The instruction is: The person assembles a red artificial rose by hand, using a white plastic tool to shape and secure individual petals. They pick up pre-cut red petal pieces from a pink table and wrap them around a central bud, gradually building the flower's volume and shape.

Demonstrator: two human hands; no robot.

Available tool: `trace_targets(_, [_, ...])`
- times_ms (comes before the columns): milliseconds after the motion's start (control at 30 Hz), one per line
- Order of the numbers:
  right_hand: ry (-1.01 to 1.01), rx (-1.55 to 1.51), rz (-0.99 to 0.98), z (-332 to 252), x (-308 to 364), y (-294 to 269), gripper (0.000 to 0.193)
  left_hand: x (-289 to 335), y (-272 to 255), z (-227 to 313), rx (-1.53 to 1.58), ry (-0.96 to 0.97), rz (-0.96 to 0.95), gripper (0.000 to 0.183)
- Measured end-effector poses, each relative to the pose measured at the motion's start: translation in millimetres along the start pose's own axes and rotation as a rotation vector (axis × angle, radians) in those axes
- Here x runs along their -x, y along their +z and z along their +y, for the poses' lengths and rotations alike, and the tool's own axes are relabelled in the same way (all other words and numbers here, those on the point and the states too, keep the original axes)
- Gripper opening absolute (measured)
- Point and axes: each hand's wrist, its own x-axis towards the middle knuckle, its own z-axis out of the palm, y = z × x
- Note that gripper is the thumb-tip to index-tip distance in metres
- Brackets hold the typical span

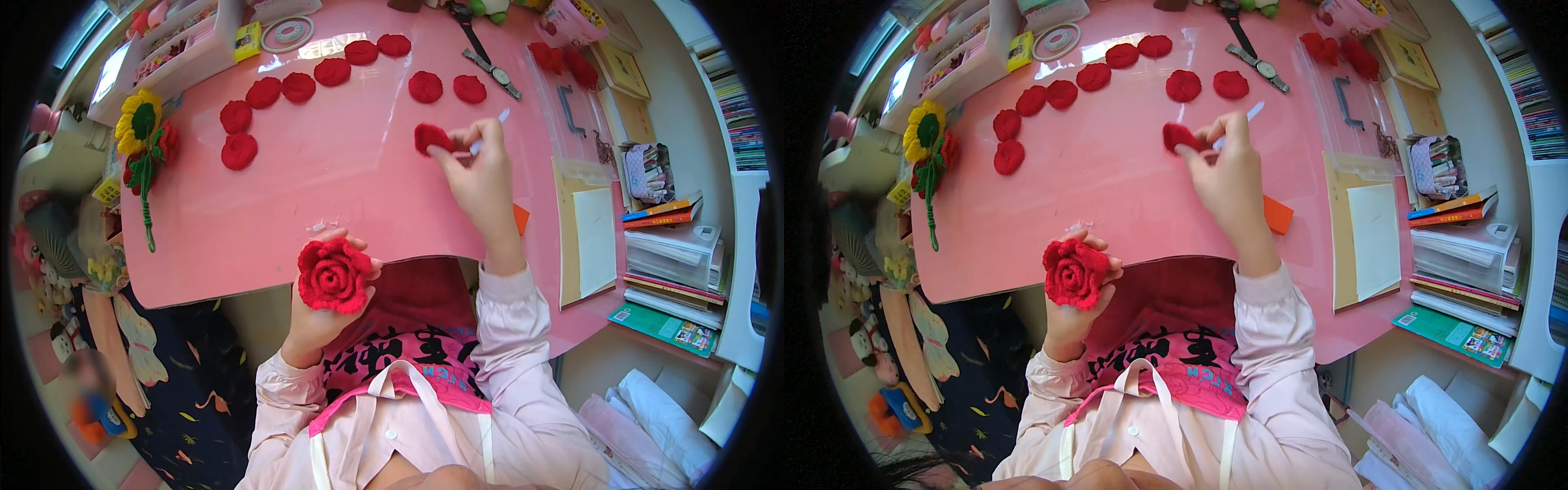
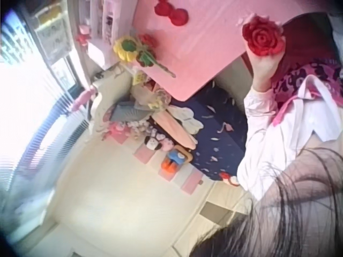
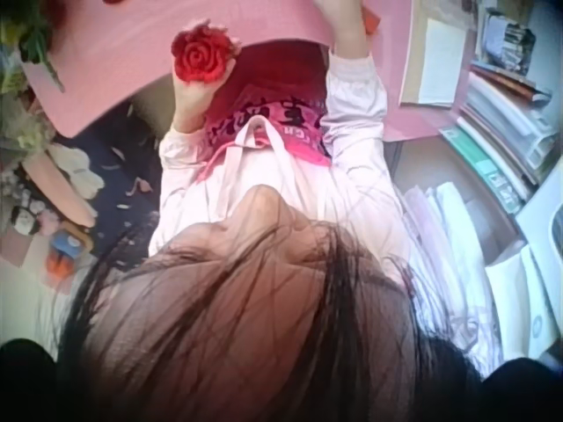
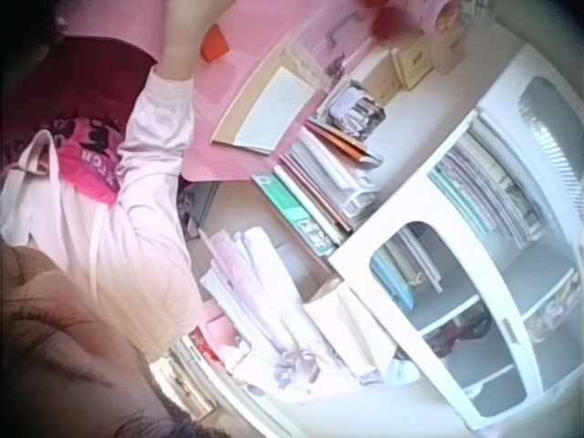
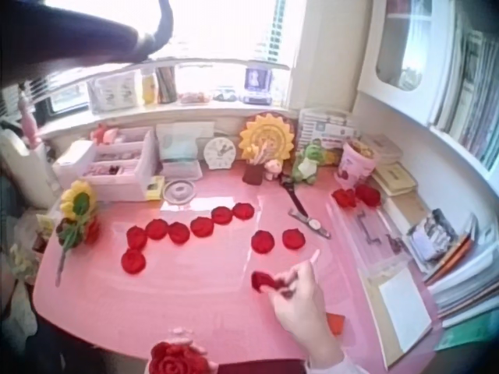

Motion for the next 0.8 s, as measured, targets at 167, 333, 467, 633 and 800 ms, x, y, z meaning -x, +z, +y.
trace_targets(167, [0.083, -0.401, -0.162, -23, 42, -20, 0.037, -22, 8, 8, -0.286, 0.234, -0.153, 0.063])
trace_targets(333, [0.052, -0.452, -0.327, -43, 58, -40, 0.034, -23, 13, 16, -0.361, 0.093, -0.316, 0.070])
trace_targets(467, [0.129, -0.831, -0.296, -51, 77, -37, 0.035, -7, 21, 2, -0.098, 0.129, -0.197, 0.080])
trace_targets(633, [0.049, -0.872, -0.229, -53, 107, -22, 0.039, 14, 32, -15, 0.105, 0.118, -0.219, 0.095])
trace_targets(800, [0.053, -1.008, -0.122, -53, 125, -17, 0.038, 36, 41, -23, 0.089, 0.160, -0.233, 0.095])
